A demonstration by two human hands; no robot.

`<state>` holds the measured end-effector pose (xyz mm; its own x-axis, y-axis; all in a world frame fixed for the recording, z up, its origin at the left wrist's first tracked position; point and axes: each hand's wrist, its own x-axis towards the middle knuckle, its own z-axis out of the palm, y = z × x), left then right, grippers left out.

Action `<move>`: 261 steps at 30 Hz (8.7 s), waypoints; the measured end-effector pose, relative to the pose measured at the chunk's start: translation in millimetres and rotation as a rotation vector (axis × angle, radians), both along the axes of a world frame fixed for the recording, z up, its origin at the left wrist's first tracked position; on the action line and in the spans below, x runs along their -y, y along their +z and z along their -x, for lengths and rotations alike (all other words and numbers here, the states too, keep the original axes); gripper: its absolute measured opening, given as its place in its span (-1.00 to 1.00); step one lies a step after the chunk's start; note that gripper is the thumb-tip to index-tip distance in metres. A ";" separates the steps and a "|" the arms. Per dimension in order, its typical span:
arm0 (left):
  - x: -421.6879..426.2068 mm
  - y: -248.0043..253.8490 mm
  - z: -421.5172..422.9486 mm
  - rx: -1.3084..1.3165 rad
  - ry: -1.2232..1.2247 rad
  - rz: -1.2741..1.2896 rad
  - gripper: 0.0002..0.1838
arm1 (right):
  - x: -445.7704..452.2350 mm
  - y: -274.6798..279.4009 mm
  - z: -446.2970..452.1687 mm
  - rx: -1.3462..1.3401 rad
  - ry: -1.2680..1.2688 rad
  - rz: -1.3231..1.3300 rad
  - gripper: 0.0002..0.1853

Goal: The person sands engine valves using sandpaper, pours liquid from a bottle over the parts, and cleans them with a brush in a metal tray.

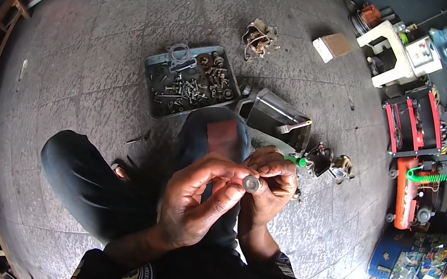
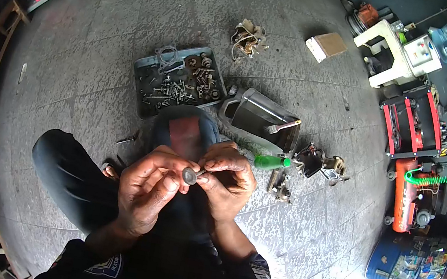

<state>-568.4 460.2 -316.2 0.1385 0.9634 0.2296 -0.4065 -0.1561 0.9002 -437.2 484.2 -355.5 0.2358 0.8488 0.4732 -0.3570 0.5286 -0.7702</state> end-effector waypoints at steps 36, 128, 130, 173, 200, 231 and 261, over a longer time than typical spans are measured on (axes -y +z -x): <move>-276.8 -162.8 11.9 -0.743 -0.100 0.280 -0.65 | 6.0 -310.1 -204.1 0.826 -0.965 0.764 -0.07; -242.0 -316.5 -203.5 -0.597 -0.336 0.085 -0.76 | -86.0 -86.2 -239.8 1.634 -0.124 0.927 -0.29; -243.0 -299.0 -201.8 -0.686 -0.435 0.138 -0.71 | -82.4 -97.0 -243.5 1.665 -0.104 0.994 -0.28; -238.8 -304.2 -210.4 -0.392 -0.611 0.407 -0.83 | -57.5 -113.6 -246.6 1.566 -0.135 1.070 -0.41; -248.4 -278.7 -197.0 -0.413 -0.305 -0.149 -0.86 | -1.4 -265.3 -205.3 0.561 -0.848 1.040 0.03; -365.1 -371.2 198.8 -1.987 0.388 -0.318 -0.90 | -7.2 -306.3 -207.2 0.319 -1.098 0.834 -0.36; -78.5 -373.7 221.9 -1.702 -0.036 -0.030 -0.80 | 57.1 -276.6 -151.6 0.396 -1.054 0.803 -0.25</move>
